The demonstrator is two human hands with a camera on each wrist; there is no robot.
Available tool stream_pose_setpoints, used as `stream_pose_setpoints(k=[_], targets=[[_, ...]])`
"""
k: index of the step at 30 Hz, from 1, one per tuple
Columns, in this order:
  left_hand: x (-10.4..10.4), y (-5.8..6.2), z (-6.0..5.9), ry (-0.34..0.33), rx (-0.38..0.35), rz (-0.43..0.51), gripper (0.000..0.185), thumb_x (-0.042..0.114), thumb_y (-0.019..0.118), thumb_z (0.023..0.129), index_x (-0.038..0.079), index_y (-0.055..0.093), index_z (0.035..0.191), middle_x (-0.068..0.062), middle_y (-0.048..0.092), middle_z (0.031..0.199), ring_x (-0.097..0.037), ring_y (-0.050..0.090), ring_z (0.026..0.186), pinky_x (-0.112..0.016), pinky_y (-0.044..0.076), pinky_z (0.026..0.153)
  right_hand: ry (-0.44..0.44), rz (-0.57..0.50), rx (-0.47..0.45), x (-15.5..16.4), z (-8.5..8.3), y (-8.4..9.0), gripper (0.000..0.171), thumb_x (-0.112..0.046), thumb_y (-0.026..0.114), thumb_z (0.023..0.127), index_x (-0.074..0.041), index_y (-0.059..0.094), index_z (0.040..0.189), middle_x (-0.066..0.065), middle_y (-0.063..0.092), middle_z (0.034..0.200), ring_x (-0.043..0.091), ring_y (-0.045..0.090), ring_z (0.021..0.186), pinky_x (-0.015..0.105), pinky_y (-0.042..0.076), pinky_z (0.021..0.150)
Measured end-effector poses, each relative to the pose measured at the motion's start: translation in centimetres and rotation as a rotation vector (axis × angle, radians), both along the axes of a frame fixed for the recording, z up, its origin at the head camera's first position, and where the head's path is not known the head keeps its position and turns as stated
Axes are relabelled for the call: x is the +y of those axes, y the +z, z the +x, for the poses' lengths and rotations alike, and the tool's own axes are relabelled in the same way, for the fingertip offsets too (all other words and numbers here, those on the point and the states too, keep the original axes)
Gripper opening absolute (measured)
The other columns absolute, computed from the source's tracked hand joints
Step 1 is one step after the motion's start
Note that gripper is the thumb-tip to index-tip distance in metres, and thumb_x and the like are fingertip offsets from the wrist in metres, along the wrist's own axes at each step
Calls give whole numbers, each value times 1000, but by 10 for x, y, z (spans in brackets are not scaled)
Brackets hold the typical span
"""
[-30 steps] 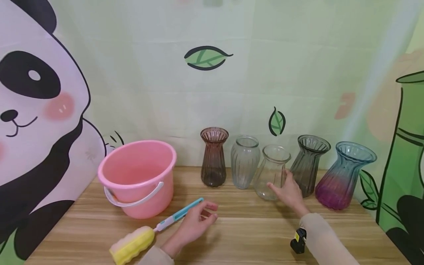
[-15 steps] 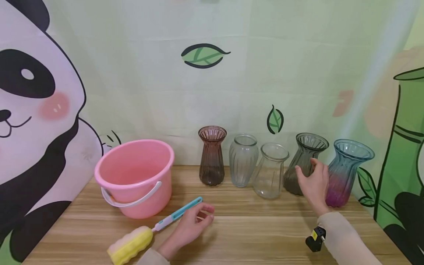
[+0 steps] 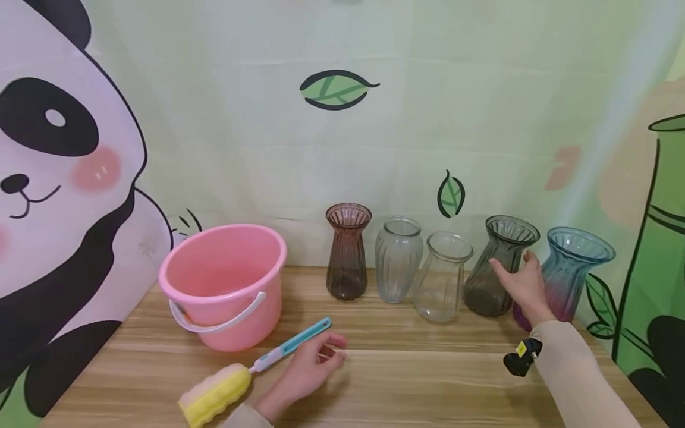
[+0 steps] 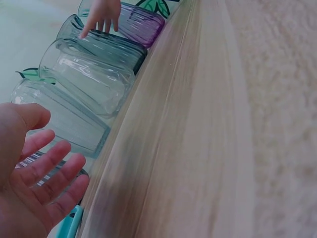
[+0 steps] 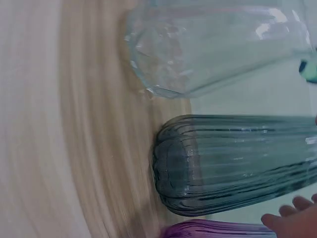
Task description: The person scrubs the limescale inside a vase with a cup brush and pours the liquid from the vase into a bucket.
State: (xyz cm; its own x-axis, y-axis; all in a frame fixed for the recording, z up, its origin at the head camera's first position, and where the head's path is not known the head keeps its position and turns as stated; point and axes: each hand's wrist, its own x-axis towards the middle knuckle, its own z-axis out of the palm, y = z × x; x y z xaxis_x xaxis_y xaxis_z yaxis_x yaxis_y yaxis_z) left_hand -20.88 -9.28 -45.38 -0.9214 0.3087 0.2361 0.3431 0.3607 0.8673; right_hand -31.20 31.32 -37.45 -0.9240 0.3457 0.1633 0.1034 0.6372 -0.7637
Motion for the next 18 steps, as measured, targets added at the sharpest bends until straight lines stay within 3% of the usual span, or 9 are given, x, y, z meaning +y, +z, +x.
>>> stream_pose_setpoints(k=[8, 18], targets=[[1, -2, 4, -13, -10, 20, 19, 13, 63, 85, 5, 61, 102, -8, 64, 100, -16, 61, 84, -24, 49, 71, 72, -46, -107, 5, -10, -11, 105, -53, 51, 85, 0, -19, 142, 34, -5, 147, 50, 8, 134, 59, 17, 106], [3, -4, 4, -27, -1, 25, 16, 12, 63, 85, 6, 62, 100, -8, 64, 99, -17, 62, 84, -23, 49, 70, 1, 39, -88, 4, -15, -13, 107, -59, 56, 79, 4, -2, 143, 39, 20, 140, 54, 29, 123, 59, 31, 98]])
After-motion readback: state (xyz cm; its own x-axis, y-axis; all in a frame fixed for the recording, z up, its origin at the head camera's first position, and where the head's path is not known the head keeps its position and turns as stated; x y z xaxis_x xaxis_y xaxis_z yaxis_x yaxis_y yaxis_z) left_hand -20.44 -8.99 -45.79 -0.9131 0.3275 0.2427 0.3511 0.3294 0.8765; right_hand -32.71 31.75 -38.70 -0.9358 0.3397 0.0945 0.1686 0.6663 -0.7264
